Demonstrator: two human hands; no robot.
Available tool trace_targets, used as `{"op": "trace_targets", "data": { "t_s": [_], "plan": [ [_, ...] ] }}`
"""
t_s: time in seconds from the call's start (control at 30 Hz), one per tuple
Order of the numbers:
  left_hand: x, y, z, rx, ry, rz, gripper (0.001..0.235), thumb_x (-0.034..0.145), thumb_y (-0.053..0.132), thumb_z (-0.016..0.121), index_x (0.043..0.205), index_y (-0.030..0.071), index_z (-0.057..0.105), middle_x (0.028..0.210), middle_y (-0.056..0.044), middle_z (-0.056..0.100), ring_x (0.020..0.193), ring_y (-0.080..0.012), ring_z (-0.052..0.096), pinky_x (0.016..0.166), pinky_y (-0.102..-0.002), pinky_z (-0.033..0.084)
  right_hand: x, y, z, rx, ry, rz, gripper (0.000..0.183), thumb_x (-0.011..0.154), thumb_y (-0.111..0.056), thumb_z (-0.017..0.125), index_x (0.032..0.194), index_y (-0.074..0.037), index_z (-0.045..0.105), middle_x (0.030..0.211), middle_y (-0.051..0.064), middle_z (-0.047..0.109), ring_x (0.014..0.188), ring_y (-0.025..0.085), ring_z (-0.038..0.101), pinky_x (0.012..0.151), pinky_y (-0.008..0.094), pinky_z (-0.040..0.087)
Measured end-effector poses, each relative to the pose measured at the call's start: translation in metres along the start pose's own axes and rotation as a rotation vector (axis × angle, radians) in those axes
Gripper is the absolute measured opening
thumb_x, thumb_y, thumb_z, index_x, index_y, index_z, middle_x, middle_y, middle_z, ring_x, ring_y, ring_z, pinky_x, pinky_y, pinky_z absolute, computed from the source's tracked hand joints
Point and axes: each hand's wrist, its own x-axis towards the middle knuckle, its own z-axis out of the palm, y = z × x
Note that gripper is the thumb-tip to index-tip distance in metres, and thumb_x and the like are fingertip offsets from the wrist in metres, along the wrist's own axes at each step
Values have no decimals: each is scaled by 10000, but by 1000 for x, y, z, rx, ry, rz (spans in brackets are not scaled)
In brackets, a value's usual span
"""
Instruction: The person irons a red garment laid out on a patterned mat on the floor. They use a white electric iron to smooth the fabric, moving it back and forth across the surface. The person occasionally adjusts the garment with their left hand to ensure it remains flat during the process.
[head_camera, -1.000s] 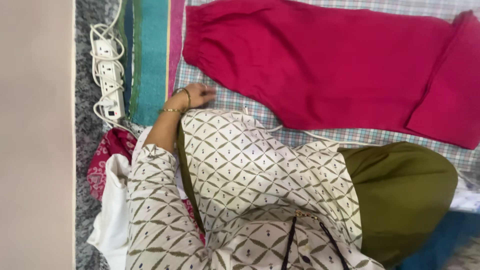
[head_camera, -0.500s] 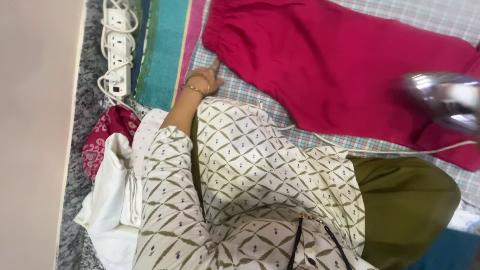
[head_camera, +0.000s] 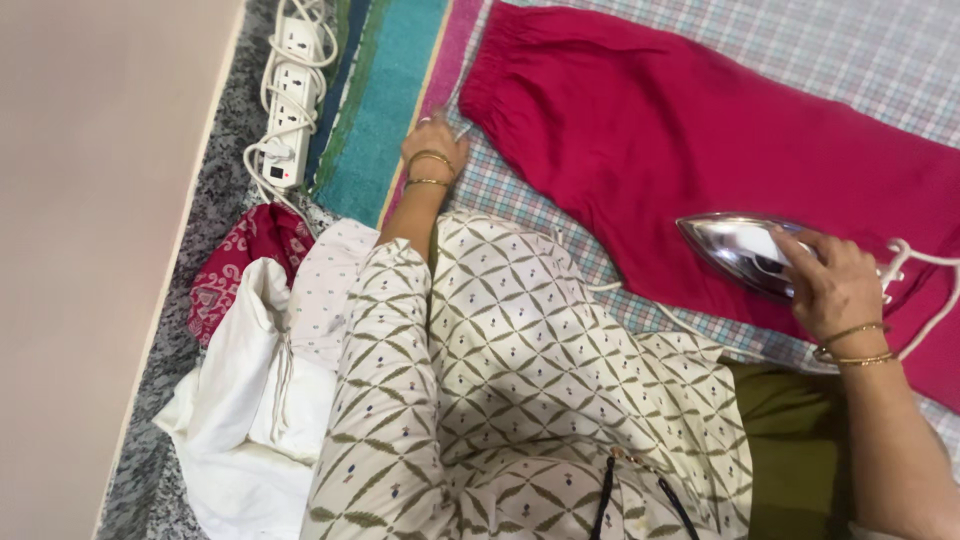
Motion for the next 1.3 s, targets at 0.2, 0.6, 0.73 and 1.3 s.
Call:
{"op": "trace_targets", "data": {
  "t_s": [0.2,0.6,0.73,1.3],
  "plan": [
    [25,25,-19,-105,122,103,896,751,333,828,1507,154,380,1340,-167,566,1255,-342,543,1022,-454,456,-5,0,8,28,65,29,567,944,-91,706,1464,-302,625,1224,43,695,954,265,629,833,416,505],
    [2,103,-32,-286,172,733,223,1003,172,606,1224,186,631,1102,-77,694,987,-313,686,850,-449,556,-5,-3,11,11,103,43,521,982,-125,713,1463,-309,633,1220,42,703,955,237,636,826,393,501],
    [-8,103,-41,-168,-236,638,445,1060,398,551,1401,120,490,1390,-120,609,1212,-286,651,1044,-426,534,-5,-3,12,-16,101,50,513,986,-133,712,1460,-317,639,1225,40,708,945,227,637,826,382,504],
    [-8,97,-66,57,15,414,885,938,597,585,1642,220,204,1736,-29,33,1588,-261,-6,1237,-670,-5,0,-7,7,-25,78,73,578,950,-119,716,1480,-327,619,1253,33,702,908,226,623,791,372,488]
  ]
}}
